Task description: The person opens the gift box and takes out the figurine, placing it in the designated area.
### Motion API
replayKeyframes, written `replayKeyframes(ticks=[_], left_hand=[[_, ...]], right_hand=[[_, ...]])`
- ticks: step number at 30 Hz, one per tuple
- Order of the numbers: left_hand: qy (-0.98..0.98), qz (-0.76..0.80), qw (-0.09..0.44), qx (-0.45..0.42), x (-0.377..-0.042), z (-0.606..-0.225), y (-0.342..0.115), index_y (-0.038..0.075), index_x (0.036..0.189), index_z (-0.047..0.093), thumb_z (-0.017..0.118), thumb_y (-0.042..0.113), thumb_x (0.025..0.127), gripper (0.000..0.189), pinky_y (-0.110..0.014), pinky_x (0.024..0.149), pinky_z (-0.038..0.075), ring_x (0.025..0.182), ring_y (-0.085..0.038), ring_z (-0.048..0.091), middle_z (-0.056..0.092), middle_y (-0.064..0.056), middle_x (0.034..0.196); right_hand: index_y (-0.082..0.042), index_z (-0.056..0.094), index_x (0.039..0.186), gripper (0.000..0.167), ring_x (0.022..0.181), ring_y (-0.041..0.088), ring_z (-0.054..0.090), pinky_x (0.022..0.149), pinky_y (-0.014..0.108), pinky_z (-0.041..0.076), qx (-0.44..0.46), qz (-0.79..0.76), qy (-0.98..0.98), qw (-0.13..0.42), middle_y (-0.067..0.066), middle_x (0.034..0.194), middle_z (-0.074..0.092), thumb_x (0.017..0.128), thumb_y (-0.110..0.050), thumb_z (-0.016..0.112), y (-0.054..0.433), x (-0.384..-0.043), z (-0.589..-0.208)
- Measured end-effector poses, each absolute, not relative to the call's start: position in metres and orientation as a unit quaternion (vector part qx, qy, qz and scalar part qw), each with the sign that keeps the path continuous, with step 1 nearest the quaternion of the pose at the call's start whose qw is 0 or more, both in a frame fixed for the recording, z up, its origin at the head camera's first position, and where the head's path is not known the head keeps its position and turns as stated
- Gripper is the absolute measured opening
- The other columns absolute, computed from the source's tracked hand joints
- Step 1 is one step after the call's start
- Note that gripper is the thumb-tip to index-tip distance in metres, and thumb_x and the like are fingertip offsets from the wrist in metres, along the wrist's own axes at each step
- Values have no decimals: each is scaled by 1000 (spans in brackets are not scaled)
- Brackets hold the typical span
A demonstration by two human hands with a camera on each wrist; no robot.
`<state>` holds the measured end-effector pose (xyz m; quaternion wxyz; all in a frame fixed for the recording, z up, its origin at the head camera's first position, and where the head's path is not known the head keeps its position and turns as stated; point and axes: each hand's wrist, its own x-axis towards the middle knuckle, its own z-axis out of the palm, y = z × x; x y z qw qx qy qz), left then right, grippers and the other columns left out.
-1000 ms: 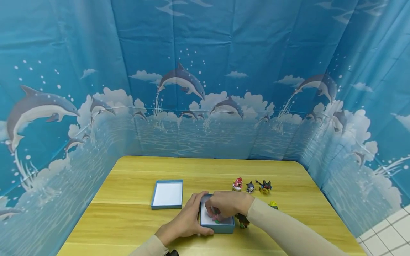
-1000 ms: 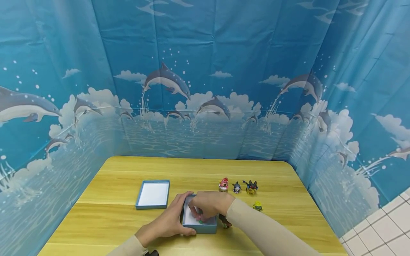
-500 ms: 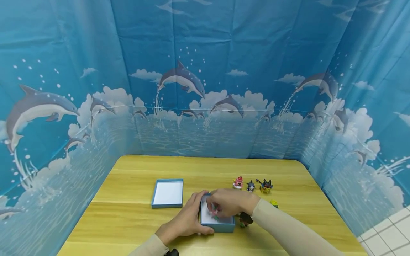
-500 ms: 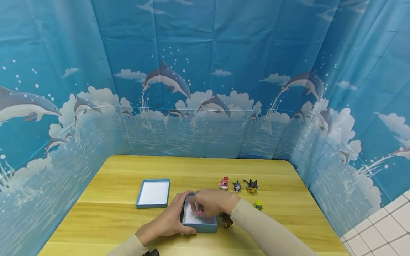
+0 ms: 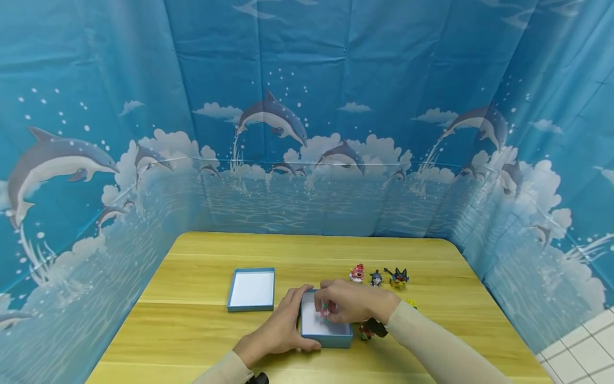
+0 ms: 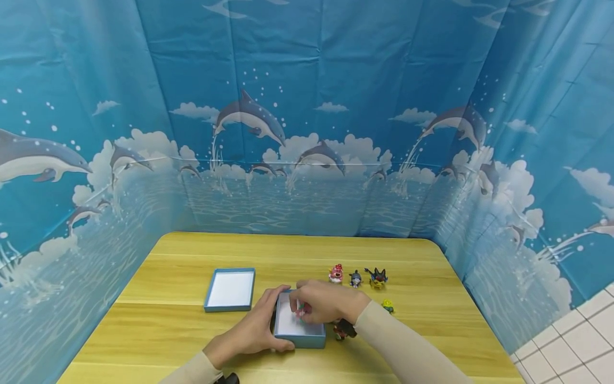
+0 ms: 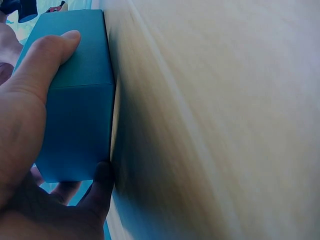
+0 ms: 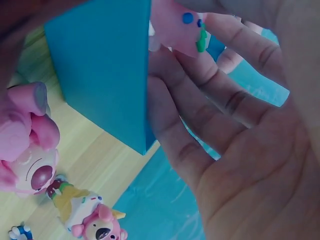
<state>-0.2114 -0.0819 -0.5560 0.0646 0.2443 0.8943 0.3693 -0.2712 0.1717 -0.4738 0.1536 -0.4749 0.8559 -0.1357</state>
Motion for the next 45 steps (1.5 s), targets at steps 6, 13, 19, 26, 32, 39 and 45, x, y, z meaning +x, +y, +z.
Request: replayKeyframes(ticks=[6, 13, 19, 26, 32, 39, 45], left_hand=[[897, 367, 68, 237, -212, -557, -82, 15, 185, 23, 102, 61, 85, 136, -53, 129, 54, 151, -27, 56, 45, -12, 176], [897, 369, 70, 233, -213, -557, -82, 18, 185, 23, 103, 61, 85, 135, -53, 127, 54, 151, -26, 56, 45, -12, 176], [895, 371, 65, 239, -212, -555, -82, 18, 184, 25, 103, 59, 85, 134, -53, 126, 55, 151, -28, 57, 47, -13, 174], [898, 368, 67, 233, -212, -555, -82, 17, 185, 24, 103, 61, 84, 135, -54, 127, 54, 152, -28, 57, 47, -12, 174], [897, 370, 63, 236, -212, -554, -82, 17, 184, 25, 104, 59, 84, 134, -55, 127, 55, 151, -28, 58, 47, -12, 175], [897, 368, 62, 236, -212, -556, -82, 18, 184, 25, 105, 59, 83, 135, -55, 126, 55, 149, -28, 58, 47, -12, 174], [899, 365, 57, 237, -214, -558, -82, 19, 184, 25, 105, 60, 82, 136, -52, 124, 57, 146, -26, 59, 48, -11, 172]], right_hand=[[-20, 79, 126, 19, 87, 1, 57, 78, 20, 53, -479, -150, 852, 149, -3, 112, 67, 109, -12, 80, 176, -270, -471], [-20, 83, 130, 23, 86, 3, 56, 76, 20, 52, -476, -172, 850, 147, -4, 110, 64, 110, -10, 77, 180, -271, -470], [-18, 85, 134, 24, 83, 12, 59, 73, 20, 47, -474, -183, 851, 129, -5, 109, 64, 113, -14, 76, 185, -270, -469], [-15, 84, 134, 22, 91, 3, 65, 79, 22, 59, -482, -202, 846, 102, -1, 119, 74, 113, -15, 78, 189, -268, -464], [-17, 83, 135, 22, 99, -3, 68, 88, 34, 68, -472, -230, 845, 101, 0, 124, 78, 113, -15, 79, 195, -263, -460], [-14, 83, 134, 22, 101, -4, 71, 89, 34, 70, -468, -250, 843, 88, -2, 122, 83, 112, -15, 80, 202, -257, -460], [-12, 83, 133, 21, 102, -3, 73, 88, 36, 70, -467, -252, 845, 70, -2, 121, 84, 112, -16, 81, 208, -256, -460]])
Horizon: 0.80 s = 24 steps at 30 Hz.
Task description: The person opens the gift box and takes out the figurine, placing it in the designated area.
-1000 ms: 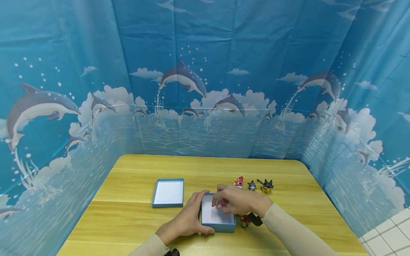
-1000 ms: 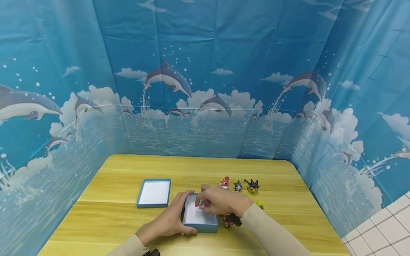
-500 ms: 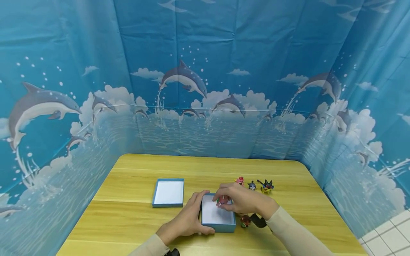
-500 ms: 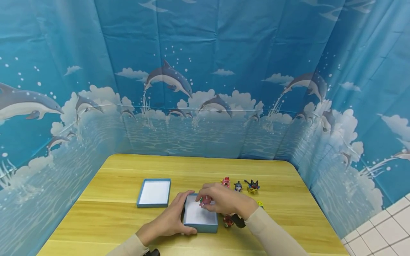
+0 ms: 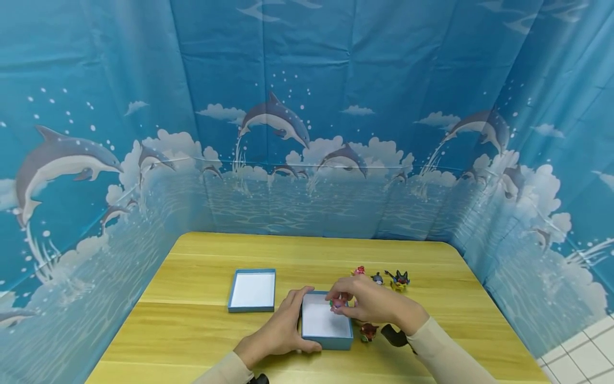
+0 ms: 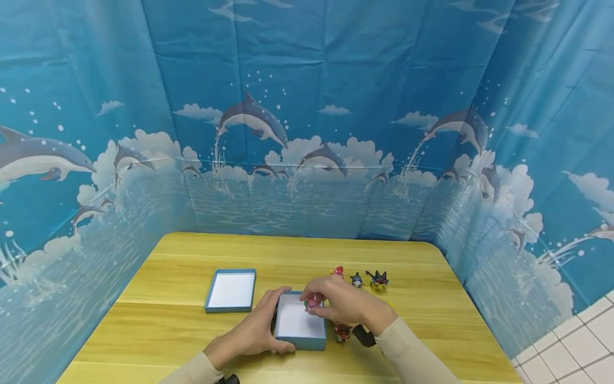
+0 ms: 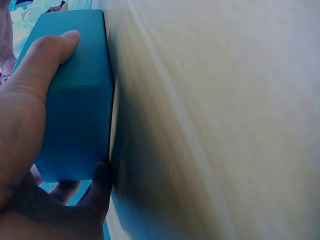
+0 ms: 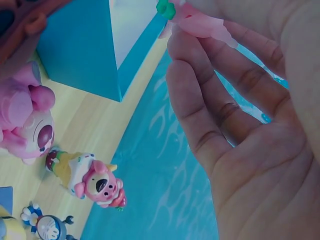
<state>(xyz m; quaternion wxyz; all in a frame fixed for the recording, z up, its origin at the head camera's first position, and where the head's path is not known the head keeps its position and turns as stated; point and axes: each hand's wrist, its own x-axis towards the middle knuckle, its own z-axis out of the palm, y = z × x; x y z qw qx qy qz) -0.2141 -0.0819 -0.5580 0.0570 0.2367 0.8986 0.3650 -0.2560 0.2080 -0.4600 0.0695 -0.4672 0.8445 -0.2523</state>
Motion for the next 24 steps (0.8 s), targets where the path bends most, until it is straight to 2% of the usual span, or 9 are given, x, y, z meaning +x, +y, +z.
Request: replayKeyframes(ticks=[9, 17, 24], left_hand=[[898, 368, 57, 236, -215, -560, -82, 19, 184, 25, 105, 61, 82, 136, -54, 123, 57, 146, -26, 59, 49, -12, 172], [898, 366, 52, 238, -216, -562, -81, 18, 184, 25, 105, 60, 82, 137, -53, 123, 57, 145, -27, 60, 50, -12, 171], [898, 366, 46, 240, -215, -561, -82, 18, 184, 26, 106, 58, 81, 137, -53, 121, 58, 143, -27, 60, 51, -13, 169]], right_hand=[[-11, 83, 132, 21, 99, -3, 72, 84, 33, 68, -479, -253, 839, 40, -1, 119, 85, 112, -17, 81, 217, -254, -460], [-12, 83, 133, 21, 89, -3, 68, 75, 30, 65, -482, -268, 834, 22, -2, 114, 84, 112, -14, 81, 227, -253, -461], [-14, 83, 133, 23, 90, -4, 66, 78, 23, 60, -462, -270, 845, 18, -5, 114, 83, 110, -15, 83, 236, -250, -460]])
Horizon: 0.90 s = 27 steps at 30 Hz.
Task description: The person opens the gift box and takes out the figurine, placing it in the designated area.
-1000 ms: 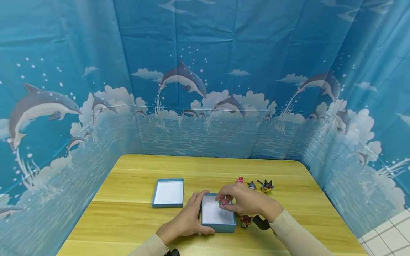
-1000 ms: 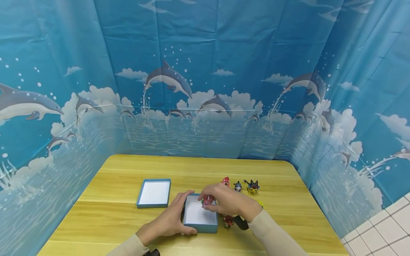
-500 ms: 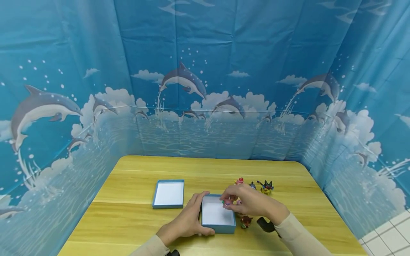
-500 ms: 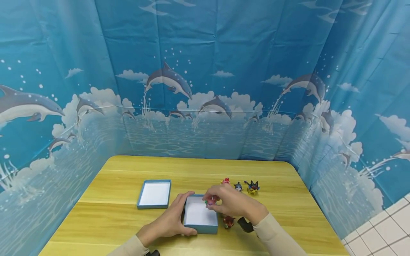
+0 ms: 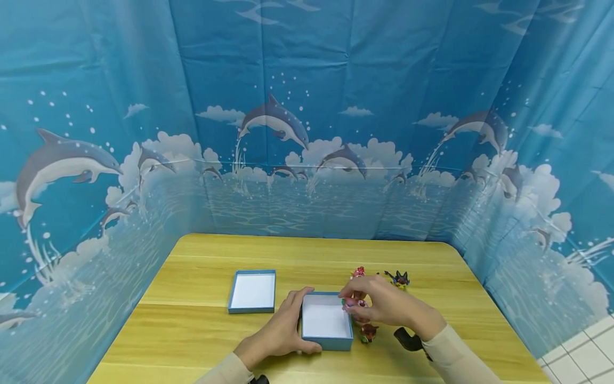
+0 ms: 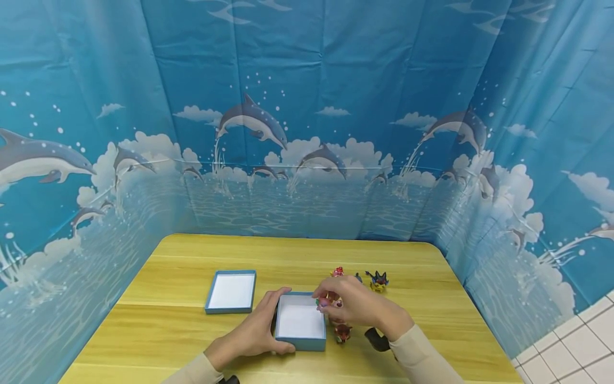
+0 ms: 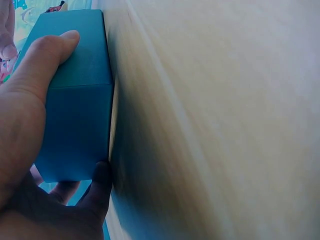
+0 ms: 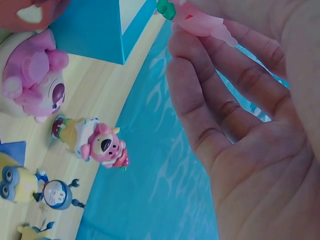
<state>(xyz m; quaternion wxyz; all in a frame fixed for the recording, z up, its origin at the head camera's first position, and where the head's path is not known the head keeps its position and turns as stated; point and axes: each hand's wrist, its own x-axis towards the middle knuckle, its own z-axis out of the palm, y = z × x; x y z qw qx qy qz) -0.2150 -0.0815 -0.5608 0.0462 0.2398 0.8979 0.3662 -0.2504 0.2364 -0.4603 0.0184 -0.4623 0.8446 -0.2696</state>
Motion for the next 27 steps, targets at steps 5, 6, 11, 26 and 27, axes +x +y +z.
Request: replayKeyframes(ticks=[5, 6, 11, 26, 27], left_hand=[[898, 366, 49, 238, -215, -560, -82, 18, 184, 25, 106, 58, 81, 137, -54, 120, 58, 143, -27, 60, 50, -13, 169], [898, 366, 49, 238, -215, -561, -82, 19, 184, 25, 106, 59, 81, 137, -54, 120, 58, 143, -27, 60, 50, -13, 170], [899, 365, 52, 235, -217, -563, -81, 19, 185, 24, 105, 59, 82, 137, -53, 120, 58, 143, -27, 60, 50, -12, 170], [896, 370, 52, 240, -213, -558, -80, 19, 184, 25, 106, 56, 82, 136, -53, 119, 58, 142, -27, 59, 50, -13, 169], [896, 370, 52, 240, -213, -558, -80, 19, 184, 25, 107, 56, 82, 136, -53, 119, 58, 142, -27, 60, 50, -13, 169]], right_hand=[[-14, 83, 132, 22, 92, -4, 67, 79, 23, 61, -456, -264, 850, 8, -5, 116, 84, 110, -15, 83, 243, -249, -461], [-14, 83, 132, 22, 93, -4, 69, 79, 24, 62, -455, -264, 850, 7, -5, 116, 85, 110, -15, 83, 244, -249, -461], [-14, 82, 130, 21, 99, 0, 75, 84, 26, 66, -449, -270, 852, 6, -3, 115, 84, 109, -11, 83, 251, -246, -460], [-19, 82, 131, 27, 101, 5, 79, 84, 35, 70, -441, -268, 857, -18, 6, 127, 86, 106, -9, 86, 270, -246, -470], [-18, 82, 131, 27, 101, 6, 79, 84, 36, 70, -441, -269, 856, -17, 6, 127, 86, 106, -9, 86, 271, -246, -470]])
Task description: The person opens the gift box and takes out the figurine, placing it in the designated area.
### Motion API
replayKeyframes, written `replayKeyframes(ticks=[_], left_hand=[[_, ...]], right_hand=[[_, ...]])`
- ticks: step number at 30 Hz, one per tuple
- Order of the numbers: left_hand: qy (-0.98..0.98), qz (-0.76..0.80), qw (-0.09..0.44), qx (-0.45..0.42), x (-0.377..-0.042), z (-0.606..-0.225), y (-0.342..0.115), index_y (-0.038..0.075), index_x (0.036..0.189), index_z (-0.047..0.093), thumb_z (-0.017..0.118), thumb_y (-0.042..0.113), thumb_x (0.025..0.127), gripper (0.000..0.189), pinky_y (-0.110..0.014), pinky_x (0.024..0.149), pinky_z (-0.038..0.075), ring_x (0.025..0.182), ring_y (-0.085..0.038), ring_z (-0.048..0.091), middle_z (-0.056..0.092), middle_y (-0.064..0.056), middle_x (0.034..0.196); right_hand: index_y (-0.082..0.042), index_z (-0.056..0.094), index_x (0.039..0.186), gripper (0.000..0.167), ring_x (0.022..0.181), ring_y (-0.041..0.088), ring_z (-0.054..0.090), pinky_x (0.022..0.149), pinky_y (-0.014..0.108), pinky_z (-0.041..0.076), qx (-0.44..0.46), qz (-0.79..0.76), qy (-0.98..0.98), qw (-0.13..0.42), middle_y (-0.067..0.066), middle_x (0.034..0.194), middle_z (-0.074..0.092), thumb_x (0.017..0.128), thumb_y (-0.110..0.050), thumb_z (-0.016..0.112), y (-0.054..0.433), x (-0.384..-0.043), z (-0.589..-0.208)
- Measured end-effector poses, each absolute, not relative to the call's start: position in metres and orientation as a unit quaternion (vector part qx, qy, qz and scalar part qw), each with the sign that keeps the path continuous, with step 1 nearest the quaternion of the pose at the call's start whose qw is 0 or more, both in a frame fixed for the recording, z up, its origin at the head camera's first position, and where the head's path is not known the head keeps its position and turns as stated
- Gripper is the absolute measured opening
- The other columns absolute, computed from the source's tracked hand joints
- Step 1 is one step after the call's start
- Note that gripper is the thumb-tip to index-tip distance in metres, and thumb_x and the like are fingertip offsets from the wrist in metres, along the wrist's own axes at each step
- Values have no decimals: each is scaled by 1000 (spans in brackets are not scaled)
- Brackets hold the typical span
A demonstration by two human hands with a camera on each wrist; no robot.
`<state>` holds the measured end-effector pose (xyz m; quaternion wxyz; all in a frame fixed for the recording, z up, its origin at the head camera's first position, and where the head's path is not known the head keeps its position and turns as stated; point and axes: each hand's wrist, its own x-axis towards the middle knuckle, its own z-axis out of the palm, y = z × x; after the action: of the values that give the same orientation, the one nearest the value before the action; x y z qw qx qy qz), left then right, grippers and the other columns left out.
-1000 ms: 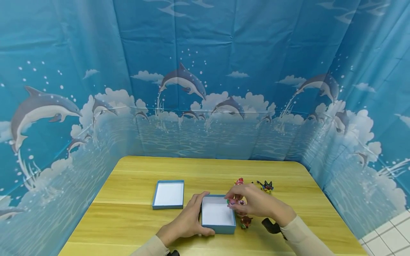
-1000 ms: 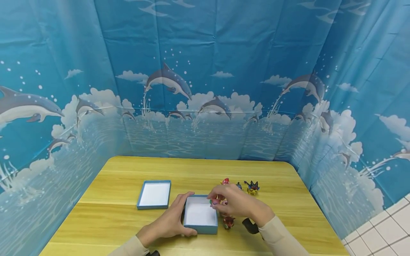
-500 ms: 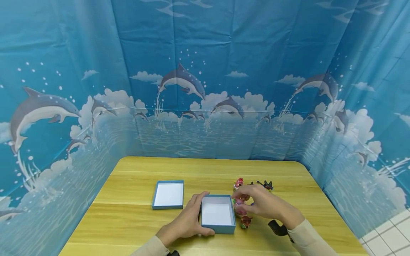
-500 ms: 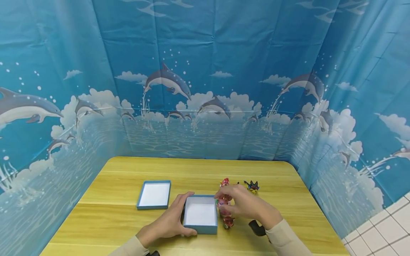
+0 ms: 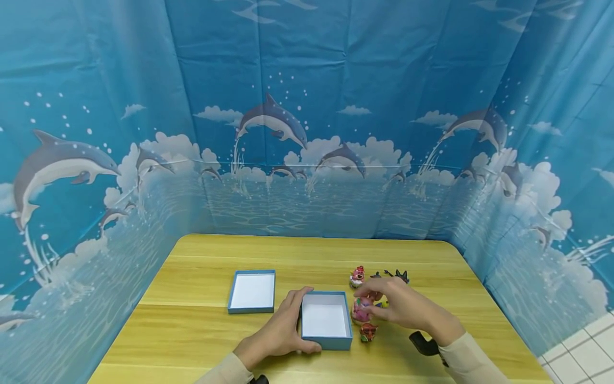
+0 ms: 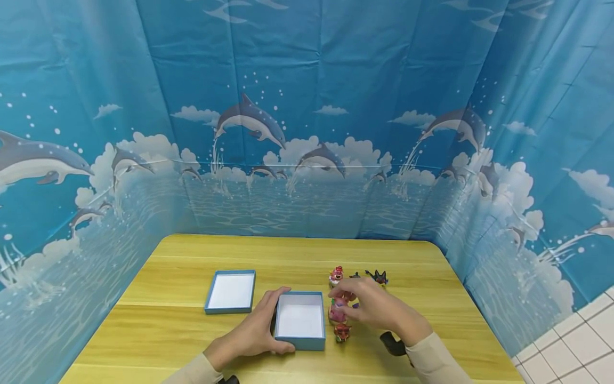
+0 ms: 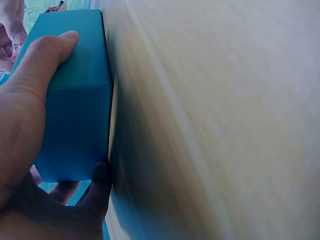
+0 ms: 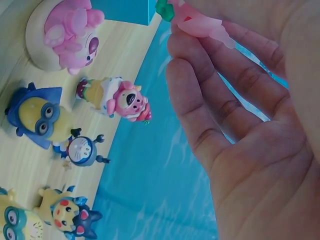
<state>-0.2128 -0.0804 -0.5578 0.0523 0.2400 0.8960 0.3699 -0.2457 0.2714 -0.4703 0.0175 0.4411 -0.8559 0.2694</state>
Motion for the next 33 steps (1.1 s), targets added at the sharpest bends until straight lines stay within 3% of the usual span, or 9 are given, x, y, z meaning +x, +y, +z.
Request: replayKeyframes(ticks=[8, 33], left_hand=[[896, 369, 51, 242, -213, -558, -81, 18, 184, 26, 107, 54, 82, 135, -53, 118, 58, 141, -27, 60, 50, -14, 168], [895, 375, 61, 233, -217, -562, -81, 22, 185, 24, 107, 56, 82, 136, -54, 122, 57, 145, -27, 59, 50, -12, 170]], right_hand=[[-11, 83, 131, 26, 101, 2, 77, 84, 36, 70, 423, 270, -865, 5, 6, 126, 87, 106, -9, 86, 280, -247, -475], [-11, 83, 126, 23, 98, -1, 75, 83, 35, 69, 401, 287, -870, -4, -5, 112, 85, 105, -3, 85, 301, -241, -488]])
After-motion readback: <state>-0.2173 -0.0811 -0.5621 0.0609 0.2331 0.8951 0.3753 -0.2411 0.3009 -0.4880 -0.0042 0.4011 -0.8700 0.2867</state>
